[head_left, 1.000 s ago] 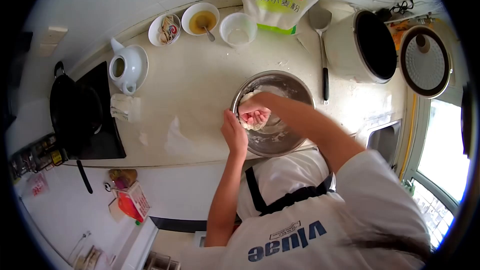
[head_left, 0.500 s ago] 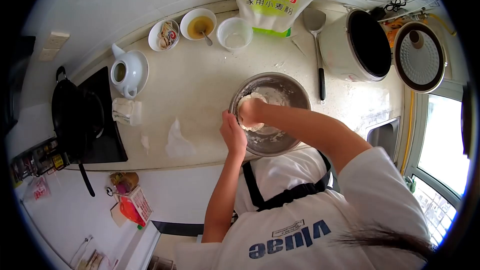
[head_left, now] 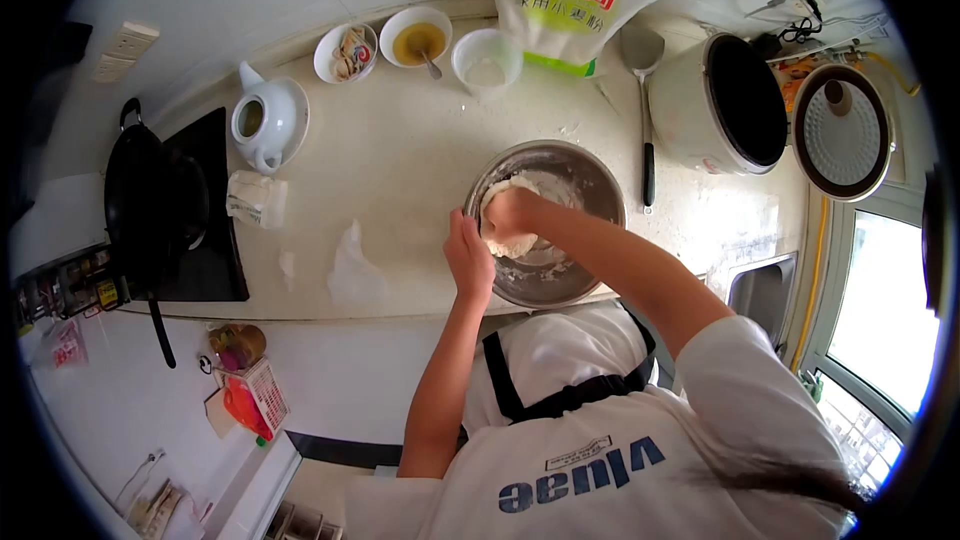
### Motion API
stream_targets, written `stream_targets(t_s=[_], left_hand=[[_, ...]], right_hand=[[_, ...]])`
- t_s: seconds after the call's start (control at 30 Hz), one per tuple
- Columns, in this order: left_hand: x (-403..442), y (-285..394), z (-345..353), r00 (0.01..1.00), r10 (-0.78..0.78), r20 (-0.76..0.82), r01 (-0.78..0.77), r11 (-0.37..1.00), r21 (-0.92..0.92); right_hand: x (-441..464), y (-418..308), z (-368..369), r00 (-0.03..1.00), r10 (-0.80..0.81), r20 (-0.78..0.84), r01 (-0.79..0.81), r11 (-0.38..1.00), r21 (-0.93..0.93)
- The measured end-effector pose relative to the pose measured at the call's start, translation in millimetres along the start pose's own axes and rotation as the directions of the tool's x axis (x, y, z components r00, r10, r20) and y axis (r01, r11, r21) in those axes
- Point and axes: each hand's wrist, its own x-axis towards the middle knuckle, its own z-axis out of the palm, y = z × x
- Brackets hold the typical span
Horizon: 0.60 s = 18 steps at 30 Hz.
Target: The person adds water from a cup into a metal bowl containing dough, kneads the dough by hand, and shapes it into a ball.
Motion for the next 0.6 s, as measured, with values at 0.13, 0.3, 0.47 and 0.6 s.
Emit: stream_targets(t_s=[0.13, 0.3, 0.47, 0.6], left_hand=[[-3, 27, 2, 0.998, -0.053, -0.032, 0.052, 0.998, -0.029], [5, 12, 5, 1.0, -0.008, -0.023, 0.009, 0.999, 0.037], [2, 13, 3, 0.999, 0.033, 0.016, -0.033, 0.999, -0.009], [1, 0, 3, 0.992, 0.128, -0.016, -0.126, 0.988, 0.083]], right_hand=[[-38, 9, 4, 0.996, 0.025, -0.083, -0.015, 0.993, 0.115], [-1, 19, 28, 0.972, 0.076, 0.222, -0.08, 0.997, 0.009], [16, 2, 13, 0.97, -0.025, 0.241, 0.082, 0.969, -0.232], [-32, -7, -14, 0.979, -0.184, 0.085, 0.193, 0.973, -0.127]])
